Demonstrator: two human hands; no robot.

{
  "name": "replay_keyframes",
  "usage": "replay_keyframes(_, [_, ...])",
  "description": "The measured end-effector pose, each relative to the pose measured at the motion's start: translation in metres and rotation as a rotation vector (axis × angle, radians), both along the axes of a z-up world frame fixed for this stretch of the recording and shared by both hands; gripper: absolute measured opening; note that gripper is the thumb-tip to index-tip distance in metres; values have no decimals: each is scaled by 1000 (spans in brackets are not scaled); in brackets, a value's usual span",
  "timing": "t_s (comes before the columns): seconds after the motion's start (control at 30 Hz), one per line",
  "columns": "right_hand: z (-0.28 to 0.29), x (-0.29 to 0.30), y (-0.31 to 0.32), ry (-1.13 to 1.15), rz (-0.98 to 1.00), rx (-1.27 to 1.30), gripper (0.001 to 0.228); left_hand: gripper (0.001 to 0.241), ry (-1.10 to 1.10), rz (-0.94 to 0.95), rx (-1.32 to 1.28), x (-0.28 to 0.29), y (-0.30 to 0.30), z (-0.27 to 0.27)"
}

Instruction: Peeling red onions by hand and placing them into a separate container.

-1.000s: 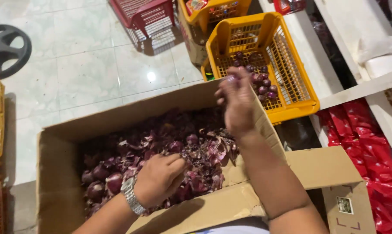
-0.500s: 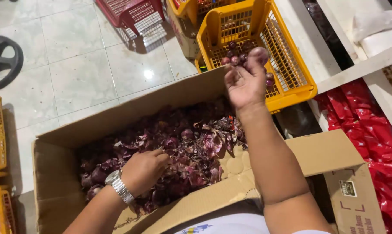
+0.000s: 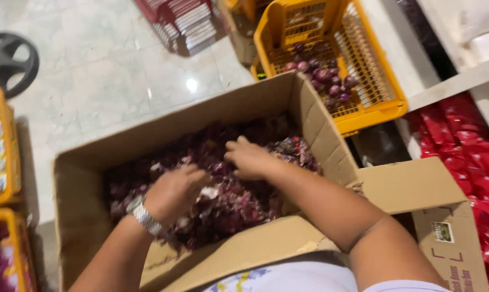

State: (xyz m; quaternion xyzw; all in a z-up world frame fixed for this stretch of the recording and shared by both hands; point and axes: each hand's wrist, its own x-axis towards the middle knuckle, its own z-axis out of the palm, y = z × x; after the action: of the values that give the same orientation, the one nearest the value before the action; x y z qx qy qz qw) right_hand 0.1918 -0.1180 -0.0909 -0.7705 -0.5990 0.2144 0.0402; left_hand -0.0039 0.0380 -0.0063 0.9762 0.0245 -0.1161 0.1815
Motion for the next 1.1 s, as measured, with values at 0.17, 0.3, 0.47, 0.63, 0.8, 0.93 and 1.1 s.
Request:
replay_keyframes(0.17, [-33,35,0,-2,-111,-51,38,11,-100,11,-12,-8,5,5])
replay_keyframes(0.3, [-28,44,-5,113,-201,-164,60,15,-294,-45,-83,-6,-4,30])
replay_keyframes(0.47, [3,25,-9,266,-181,-45,51,17,-244,-63,-139,-7,-2,50])
replay_keyframes(0.63, [46,-1,-2,1025,-483,355,51,22,-324,-32,-195,-10,6,45])
replay_keyframes(0.8, [60,-13,-2,1647,-606,353,69,22,-402,73,-164,-12,15,36])
replay_keyframes(0.93, [51,-18,0,1729,-544,345,62,20,-389,114,-158,-10,16,34])
replay_keyframes(1.1, [51,-26,2,1642,-520,356,51,28,-294,101,-161,-4,14,31])
